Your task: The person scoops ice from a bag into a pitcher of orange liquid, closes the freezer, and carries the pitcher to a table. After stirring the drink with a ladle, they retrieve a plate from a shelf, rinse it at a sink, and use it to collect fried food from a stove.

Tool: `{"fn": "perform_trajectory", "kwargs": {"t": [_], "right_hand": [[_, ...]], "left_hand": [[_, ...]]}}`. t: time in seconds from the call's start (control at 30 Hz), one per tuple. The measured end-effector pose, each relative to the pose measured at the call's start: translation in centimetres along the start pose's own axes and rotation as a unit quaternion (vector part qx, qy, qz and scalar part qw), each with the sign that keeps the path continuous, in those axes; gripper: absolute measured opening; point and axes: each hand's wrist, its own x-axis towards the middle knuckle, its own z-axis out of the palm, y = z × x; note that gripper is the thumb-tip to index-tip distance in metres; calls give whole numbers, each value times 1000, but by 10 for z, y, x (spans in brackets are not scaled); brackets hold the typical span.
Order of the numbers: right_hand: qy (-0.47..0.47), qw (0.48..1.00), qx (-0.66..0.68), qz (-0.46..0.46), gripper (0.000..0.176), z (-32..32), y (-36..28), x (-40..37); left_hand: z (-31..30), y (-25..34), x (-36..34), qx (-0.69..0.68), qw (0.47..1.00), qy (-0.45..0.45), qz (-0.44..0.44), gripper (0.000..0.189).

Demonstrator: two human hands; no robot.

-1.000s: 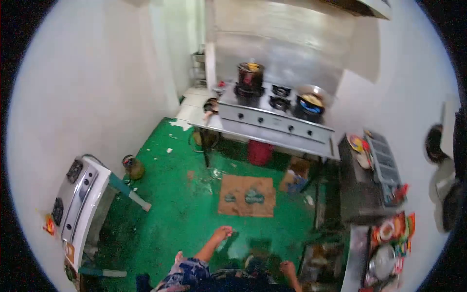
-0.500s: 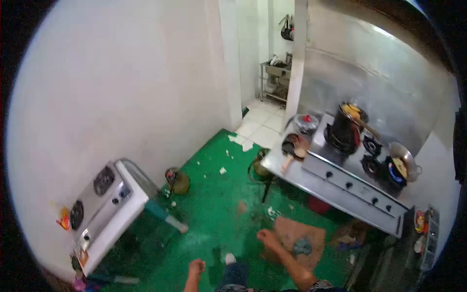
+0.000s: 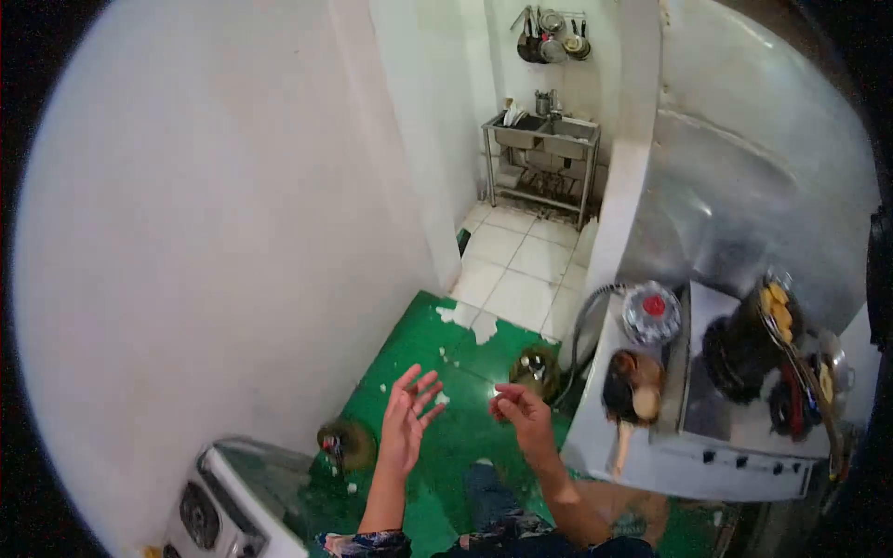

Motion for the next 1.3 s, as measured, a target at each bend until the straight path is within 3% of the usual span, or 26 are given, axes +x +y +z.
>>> {"fn": "perform_trajectory", "kwargs": {"t": [0.1, 0.4, 0.47, 0.57, 0.7, 0.83, 0.93, 1.03, 1.1, 1.17, 1.3], "right_hand": [[-17, 998, -57, 3, 24, 6, -1, 127], [-32, 998, -56, -8, 24, 12, 34, 447], [13, 992, -125, 13, 23, -10, 53, 515], [82, 991, -102, 19, 21, -51, 90, 608], [206, 969, -127, 45, 18, -118, 71, 697], [413, 901, -125, 36, 13, -199, 50, 772], [490, 853, -166, 67, 12, -279, 74, 840], [469, 866, -164, 64, 13, -350, 93, 944], [423, 874, -235, 47, 15, -389, 106, 1031], [354, 918, -177, 3, 16, -390, 87, 1133], [256, 949, -183, 9, 17, -381, 63, 1324]], "left_hand": [[-9, 18, 112, 45, 998, -22, 44, 61], [-88, 29, 428, 9, 999, 5, -38, 57], [-90, 27, 518, 21, 999, -21, -40, 56], [-84, 24, 650, 39, 996, -67, -51, 55], [-24, 4, 822, 41, 983, -132, -124, 56], [53, -24, 966, 61, 958, -216, -179, 57], [74, -57, 1070, 72, 949, -238, -192, 58], [80, -86, 1180, 55, 970, -169, -163, 56], [85, -89, 1242, 76, 972, -135, -177, 57], [86, -97, 1304, 87, 975, -83, -186, 57], [103, -99, 1435, 131, 980, -28, -150, 55]]}}
